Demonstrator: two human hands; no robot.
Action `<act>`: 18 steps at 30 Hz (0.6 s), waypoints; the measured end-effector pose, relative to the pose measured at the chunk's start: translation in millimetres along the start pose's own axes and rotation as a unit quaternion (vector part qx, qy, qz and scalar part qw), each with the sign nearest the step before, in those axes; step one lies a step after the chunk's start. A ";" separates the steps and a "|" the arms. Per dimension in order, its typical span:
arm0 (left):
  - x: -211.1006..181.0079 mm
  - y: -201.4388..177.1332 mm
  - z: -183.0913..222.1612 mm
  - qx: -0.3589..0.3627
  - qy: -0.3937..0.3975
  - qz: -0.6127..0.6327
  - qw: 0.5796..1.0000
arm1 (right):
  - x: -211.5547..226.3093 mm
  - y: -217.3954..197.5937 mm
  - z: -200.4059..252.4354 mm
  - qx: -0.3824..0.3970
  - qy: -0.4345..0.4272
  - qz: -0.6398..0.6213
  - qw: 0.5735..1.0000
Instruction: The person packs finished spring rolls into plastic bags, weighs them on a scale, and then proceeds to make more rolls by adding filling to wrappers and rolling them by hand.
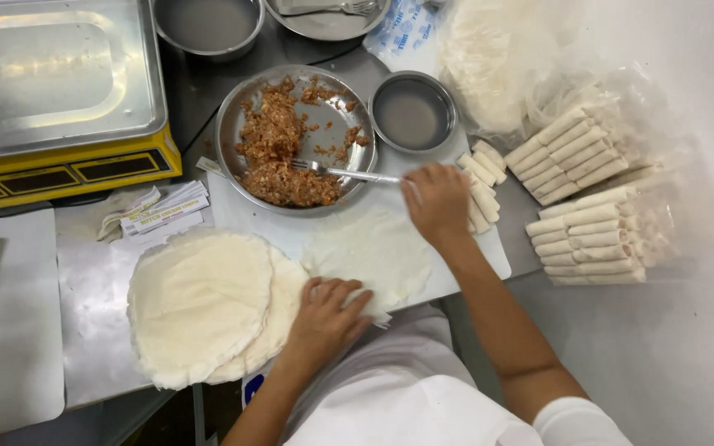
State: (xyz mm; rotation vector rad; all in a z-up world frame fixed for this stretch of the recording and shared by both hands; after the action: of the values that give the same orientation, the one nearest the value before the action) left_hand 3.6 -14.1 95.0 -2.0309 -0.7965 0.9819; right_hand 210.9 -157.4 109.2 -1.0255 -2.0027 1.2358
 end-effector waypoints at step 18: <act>-16.7 43.2 4.9 -0.015 0.100 0.021 0.995 | 12.7 47.8 -64.3 -0.020 -0.116 -0.088 0.989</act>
State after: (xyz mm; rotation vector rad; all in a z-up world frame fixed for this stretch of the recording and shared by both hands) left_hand 0.0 -48.7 63.9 -2.1401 -0.6683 0.7763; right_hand 268.8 -103.0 93.2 -0.7295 -2.2491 1.2720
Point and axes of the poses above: each hand's wrist, its own z-axis away from the middle knuckle, its own y-axis out of the palm, x = y × z, the point moved 9 cm from there along -z, towards the middle knuckle, and after that the axes turned 3 degrees about x, right-handed, at the moved point
